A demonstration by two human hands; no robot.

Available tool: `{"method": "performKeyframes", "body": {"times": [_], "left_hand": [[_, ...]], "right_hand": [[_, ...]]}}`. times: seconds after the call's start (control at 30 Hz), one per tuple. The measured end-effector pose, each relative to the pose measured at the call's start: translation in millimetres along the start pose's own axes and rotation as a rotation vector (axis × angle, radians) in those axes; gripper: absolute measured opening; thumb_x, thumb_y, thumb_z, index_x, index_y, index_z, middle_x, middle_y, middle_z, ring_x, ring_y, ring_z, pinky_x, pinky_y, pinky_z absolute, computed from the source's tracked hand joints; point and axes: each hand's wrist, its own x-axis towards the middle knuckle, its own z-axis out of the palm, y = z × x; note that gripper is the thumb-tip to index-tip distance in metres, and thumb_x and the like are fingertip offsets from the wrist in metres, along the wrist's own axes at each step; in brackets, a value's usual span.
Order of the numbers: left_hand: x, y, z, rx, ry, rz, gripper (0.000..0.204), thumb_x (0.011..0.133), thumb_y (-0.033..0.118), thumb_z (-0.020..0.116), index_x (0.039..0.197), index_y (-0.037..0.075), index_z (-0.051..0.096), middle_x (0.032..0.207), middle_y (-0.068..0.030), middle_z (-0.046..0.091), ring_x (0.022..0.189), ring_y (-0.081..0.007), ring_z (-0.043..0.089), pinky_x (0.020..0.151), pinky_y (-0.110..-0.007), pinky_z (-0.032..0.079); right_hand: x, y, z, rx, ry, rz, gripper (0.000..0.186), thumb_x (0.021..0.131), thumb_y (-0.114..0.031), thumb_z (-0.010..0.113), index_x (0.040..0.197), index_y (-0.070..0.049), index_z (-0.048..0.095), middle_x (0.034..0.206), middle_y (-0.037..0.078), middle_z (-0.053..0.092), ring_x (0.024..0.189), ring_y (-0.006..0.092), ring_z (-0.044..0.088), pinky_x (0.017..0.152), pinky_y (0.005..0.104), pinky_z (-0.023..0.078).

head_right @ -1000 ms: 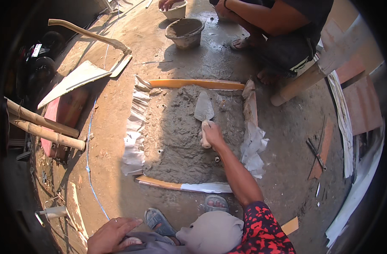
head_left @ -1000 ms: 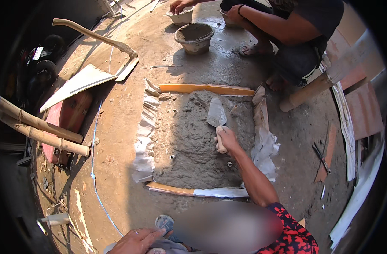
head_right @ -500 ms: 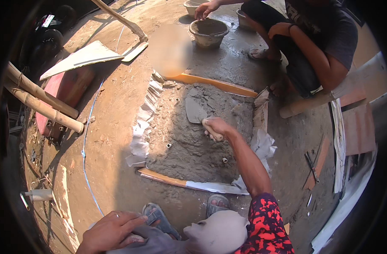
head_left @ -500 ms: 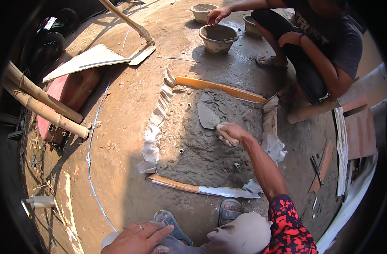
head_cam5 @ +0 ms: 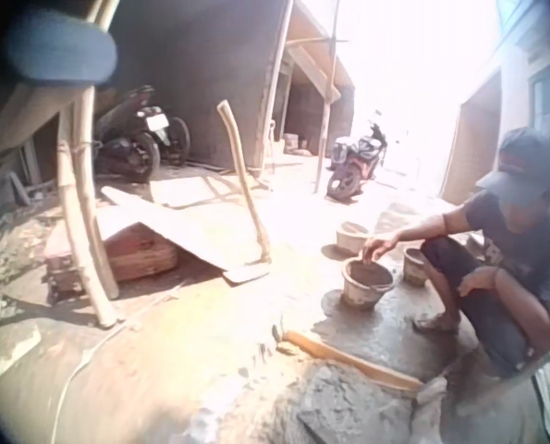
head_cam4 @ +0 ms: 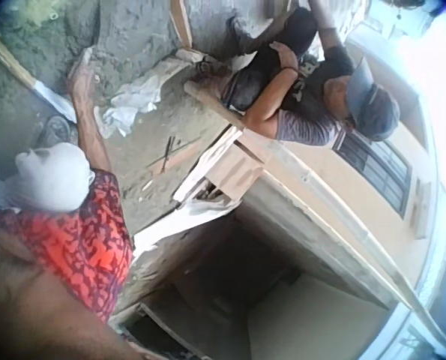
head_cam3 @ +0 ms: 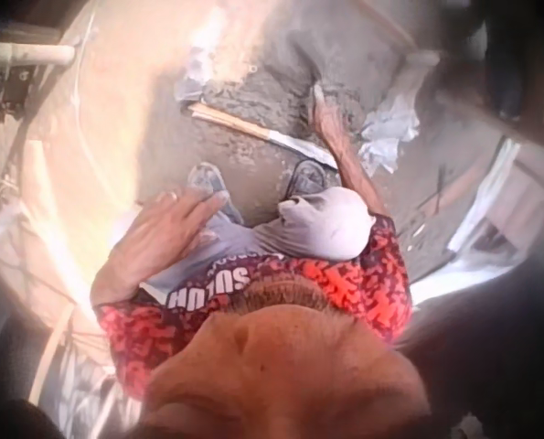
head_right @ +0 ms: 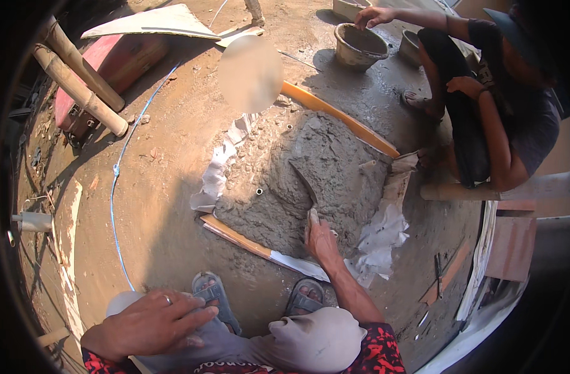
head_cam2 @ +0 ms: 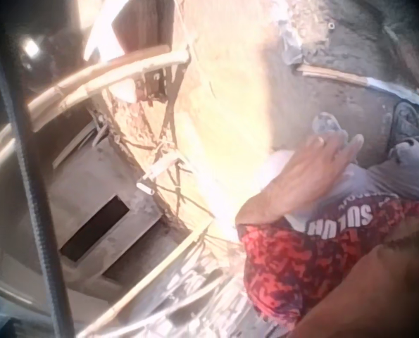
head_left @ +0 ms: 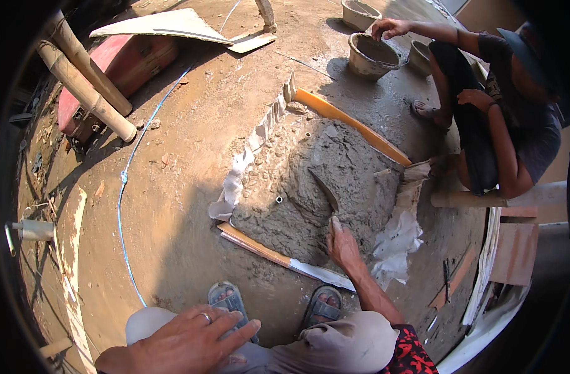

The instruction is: The person levels and smooths wet concrete within a wooden frame using a trowel and their hands, then inserts a pipe into the mixture.

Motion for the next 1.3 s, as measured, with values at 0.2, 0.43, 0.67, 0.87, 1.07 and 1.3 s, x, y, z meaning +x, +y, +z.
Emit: {"method": "performKeyframes", "body": {"times": [0.2,0.43,0.67,0.87,1.07,1.3], "left_hand": [[10,-1,2,0.046,0.025,0.098,0.056,0.087,0.033,0.065,0.132,0.006,0.048,0.114,-0.0128,0.058,0.105,-0.0307,0.062,0.085,-0.041,0.05],[3,-9,9,-0.104,0.04,0.138,0.051,0.089,0.027,0.063,0.132,0.004,0.048,0.11,-0.0153,0.059,0.102,-0.0339,0.061,0.085,-0.041,0.051],[114,-79,25,-0.187,0.189,0.172,0.034,0.087,0.018,0.063,0.116,0.001,0.055,0.097,-0.0185,0.058,0.092,-0.0392,0.06,0.079,-0.045,0.05],[273,-258,118,0.01,0.479,-0.087,0.027,0.086,0.008,0.062,0.112,0.004,0.056,0.101,-0.0195,0.058,0.095,-0.0381,0.06,0.083,-0.045,0.049],[314,-262,134,-0.019,0.436,-0.012,0.011,0.084,0.002,0.053,0.094,0.0,0.058,0.091,-0.0222,0.059,0.09,-0.0397,0.061,0.078,-0.045,0.05],[316,-282,143,-0.157,0.548,-0.018,0.018,0.08,0.007,0.064,0.093,-0.001,0.053,0.089,-0.0224,0.058,0.089,-0.0418,0.058,0.079,-0.047,0.048]], "right_hand": [[32,-10,-3,-0.052,-0.079,-0.042,0.049,0.092,-0.018,0.052,0.139,-0.012,0.041,0.101,0.029,0.056,0.086,0.0505,0.061,0.075,0.0554,0.051],[-13,20,-54,-0.225,-0.281,-0.07,0.054,0.089,-0.015,0.056,0.141,-0.014,0.042,0.1,0.023,0.058,0.09,0.0439,0.061,0.074,0.0506,0.051],[-4,30,-71,-0.164,-0.116,-0.083,0.053,0.088,-0.013,0.057,0.14,-0.013,0.044,0.099,0.022,0.058,0.087,0.0429,0.06,0.074,0.0506,0.05],[-25,36,-20,-0.172,-0.165,-0.188,0.054,0.09,-0.017,0.055,0.142,-0.017,0.04,0.104,0.023,0.056,0.083,0.0453,0.062,0.073,0.053,0.052],[-70,32,-60,-0.286,-0.419,-0.081,0.054,0.091,-0.018,0.054,0.143,-0.023,0.04,0.107,0.022,0.055,0.084,0.0435,0.064,0.072,0.052,0.053],[-49,21,-77,-0.457,-0.495,-0.278,0.044,0.09,-0.013,0.05,0.134,-0.018,0.049,0.097,0.015,0.055,0.073,0.0354,0.065,0.061,0.046,0.054]]}}
